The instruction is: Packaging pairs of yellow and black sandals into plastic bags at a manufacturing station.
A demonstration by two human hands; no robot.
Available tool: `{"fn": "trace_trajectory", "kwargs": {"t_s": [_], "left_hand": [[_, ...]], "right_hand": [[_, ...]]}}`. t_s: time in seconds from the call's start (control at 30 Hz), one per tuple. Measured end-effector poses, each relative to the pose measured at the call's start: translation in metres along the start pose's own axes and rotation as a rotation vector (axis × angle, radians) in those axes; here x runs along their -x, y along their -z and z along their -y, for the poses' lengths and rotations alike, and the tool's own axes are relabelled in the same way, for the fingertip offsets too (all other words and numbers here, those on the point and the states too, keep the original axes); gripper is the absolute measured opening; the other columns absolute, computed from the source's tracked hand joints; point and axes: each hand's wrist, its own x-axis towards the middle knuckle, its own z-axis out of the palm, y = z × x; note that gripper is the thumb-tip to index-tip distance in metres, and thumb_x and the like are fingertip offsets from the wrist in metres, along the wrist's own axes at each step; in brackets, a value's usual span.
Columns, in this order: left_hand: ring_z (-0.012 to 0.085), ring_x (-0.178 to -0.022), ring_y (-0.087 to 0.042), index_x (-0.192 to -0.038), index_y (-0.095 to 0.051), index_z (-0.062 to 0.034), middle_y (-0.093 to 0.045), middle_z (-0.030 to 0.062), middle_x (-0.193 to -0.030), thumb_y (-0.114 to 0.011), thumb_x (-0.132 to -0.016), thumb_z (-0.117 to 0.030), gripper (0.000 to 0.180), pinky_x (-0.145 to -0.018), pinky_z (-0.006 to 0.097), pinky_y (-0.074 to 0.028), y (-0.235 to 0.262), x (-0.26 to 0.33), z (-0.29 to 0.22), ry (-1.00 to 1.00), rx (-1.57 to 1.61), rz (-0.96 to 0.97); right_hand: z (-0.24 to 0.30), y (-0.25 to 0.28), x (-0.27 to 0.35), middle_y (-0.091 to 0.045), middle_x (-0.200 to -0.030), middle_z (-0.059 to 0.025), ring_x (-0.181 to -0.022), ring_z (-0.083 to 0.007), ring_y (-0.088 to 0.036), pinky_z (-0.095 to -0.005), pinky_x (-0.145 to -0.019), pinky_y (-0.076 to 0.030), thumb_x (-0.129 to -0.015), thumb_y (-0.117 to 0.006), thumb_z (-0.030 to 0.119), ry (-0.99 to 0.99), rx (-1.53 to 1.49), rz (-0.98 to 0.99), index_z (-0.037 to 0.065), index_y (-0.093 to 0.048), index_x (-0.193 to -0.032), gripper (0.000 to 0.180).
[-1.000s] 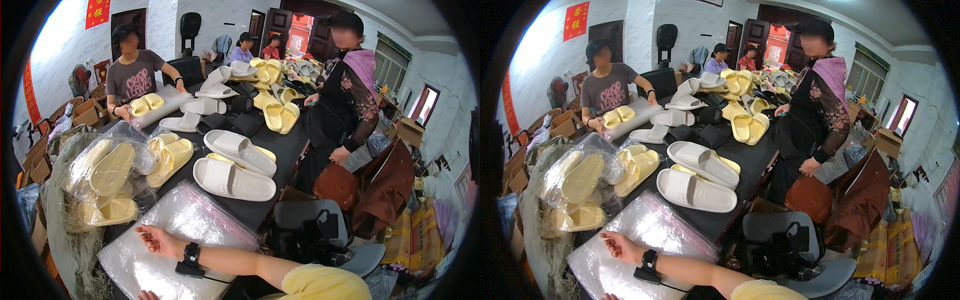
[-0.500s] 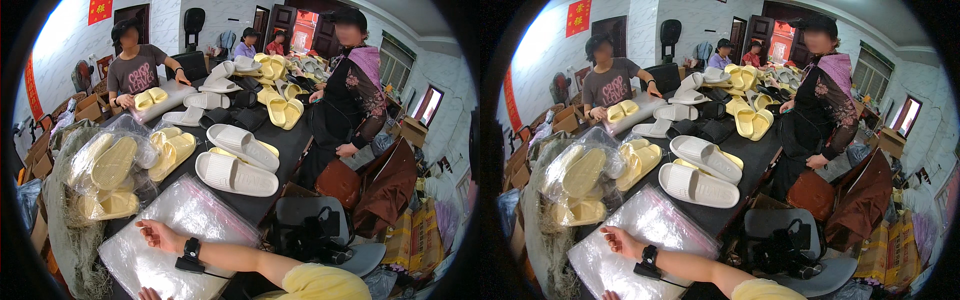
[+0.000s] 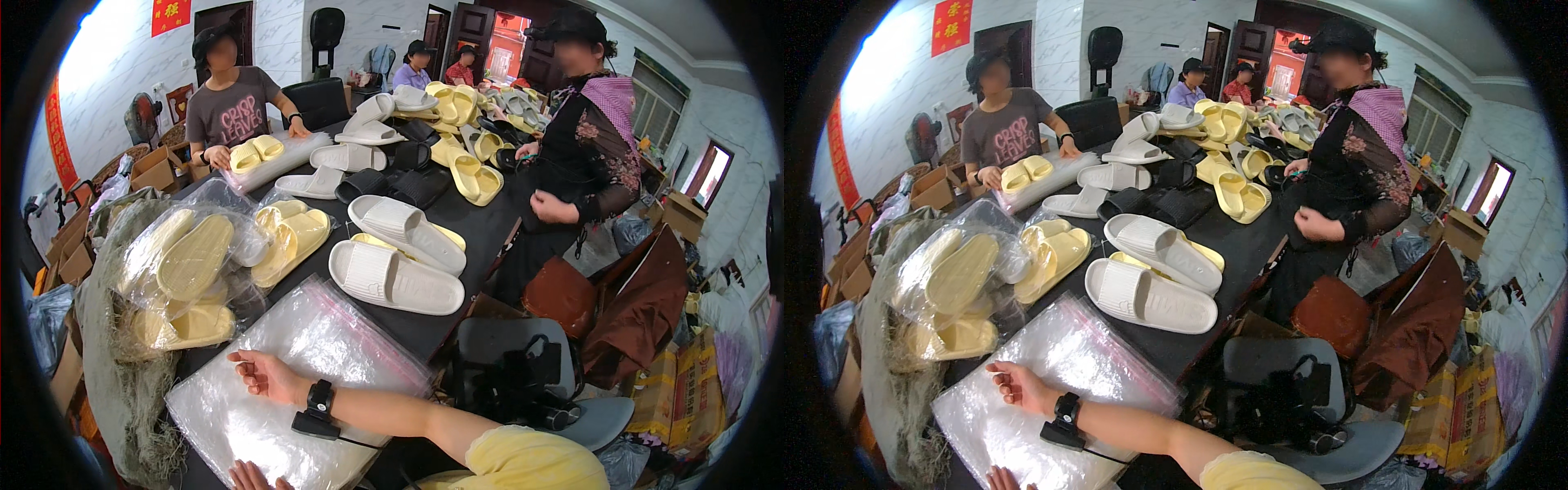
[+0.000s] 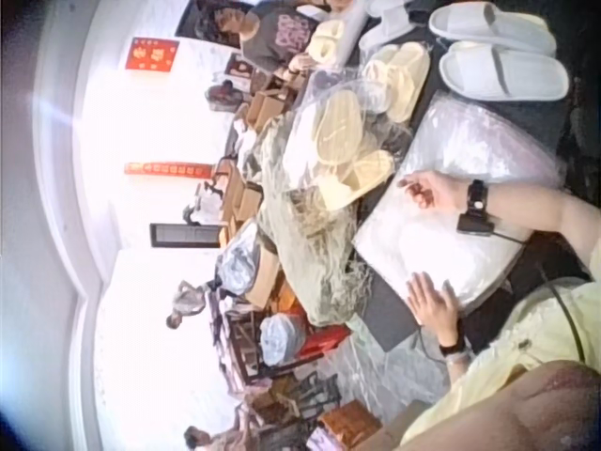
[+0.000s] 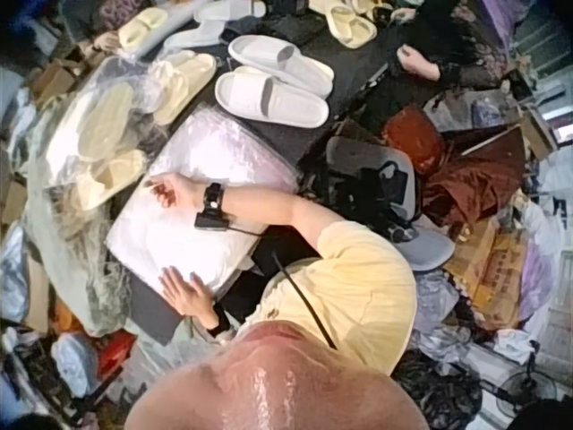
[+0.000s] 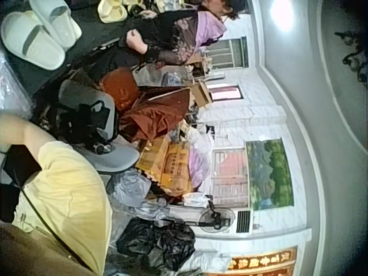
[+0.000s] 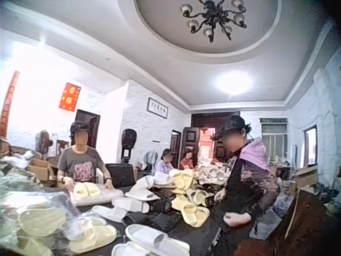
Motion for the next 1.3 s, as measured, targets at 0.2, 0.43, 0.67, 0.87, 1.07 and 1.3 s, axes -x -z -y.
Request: {"fn": "trace_trajectory", "kwargs": {"t_s": [0.2, 0.43, 0.67, 0.87, 1.07, 1.3], "left_hand": [[0.0318, -0.118, -0.049, -0.119, -0.057, -0.0040, -0.056, 0.0131, -0.122, -0.049, -0.090, -0.034, 0.043, -0.098, 0.043, -0.035, -0.0002, -0.0003, 0.0013, -0.003, 0.001, -0.006], [0.0318, -0.119, -0.048, -0.120, -0.056, -0.0046, -0.055, 0.0128, -0.124, -0.049, -0.089, -0.034, 0.043, -0.099, 0.043, -0.034, 0.0016, -0.0001, -0.0002, 0.015, 0.014, 0.011], [0.0320, -0.120, -0.046, -0.121, -0.056, -0.0054, -0.054, 0.0128, -0.125, -0.050, -0.088, -0.033, 0.043, -0.100, 0.044, -0.033, 0.0006, 0.0015, 0.0017, 0.016, 0.013, 0.025], [0.0323, -0.120, -0.046, -0.122, -0.055, -0.0055, -0.054, 0.0126, -0.125, -0.050, -0.088, -0.033, 0.044, -0.100, 0.044, -0.033, 0.0016, 0.0002, 0.0006, 0.029, 0.001, 0.051], [0.0320, -0.120, -0.046, -0.121, -0.055, -0.0054, -0.054, 0.0124, -0.125, -0.050, -0.088, -0.032, 0.043, -0.099, 0.043, -0.033, 0.0025, -0.0006, -0.0014, 0.020, 0.004, 0.040], [0.0316, -0.119, -0.047, -0.120, -0.056, -0.0048, -0.054, 0.0130, -0.125, -0.050, -0.088, -0.033, 0.043, -0.099, 0.043, -0.034, -0.0006, 0.0023, -0.0009, 0.021, 0.017, 0.019]], "right_hand": [[-0.0001, -0.0013, 0.0006, -0.050, -0.073, 0.0059, -0.058, -0.0039, -0.041, -0.0185, -0.051, -0.035, -0.090, -0.052, 0.030, 0.002, 0.003, -0.001, 0.009, -0.055, -0.108, 0.028], [0.0003, -0.0023, 0.0020, -0.049, -0.074, 0.0060, -0.058, -0.0040, -0.041, -0.0182, -0.052, -0.035, -0.090, -0.052, 0.030, 0.002, 0.018, -0.020, 0.009, -0.055, -0.108, 0.028], [0.0008, -0.0029, 0.0024, -0.049, -0.075, 0.0058, -0.058, -0.0039, -0.041, -0.0180, -0.052, -0.035, -0.090, -0.051, 0.029, -0.002, 0.009, -0.002, 0.009, -0.054, -0.109, 0.027], [0.0019, -0.0044, 0.0021, -0.049, -0.074, 0.0050, -0.059, -0.0037, -0.043, -0.0170, -0.052, -0.036, -0.091, -0.049, 0.030, 0.005, 0.073, 0.062, 0.009, -0.053, -0.112, 0.030], [-0.0025, -0.0081, 0.0045, -0.060, -0.088, -0.0009, -0.062, -0.0023, -0.044, -0.0165, -0.053, -0.038, -0.093, -0.047, 0.031, -0.047, 0.486, 0.274, 0.008, -0.048, -0.126, 0.041], [-0.0014, -0.0082, 0.0063, -0.057, -0.088, 0.0006, -0.063, -0.0024, -0.045, -0.0168, -0.054, -0.038, -0.092, -0.049, 0.028, -0.048, 0.440, 0.167, 0.008, -0.050, -0.124, 0.038]]}}
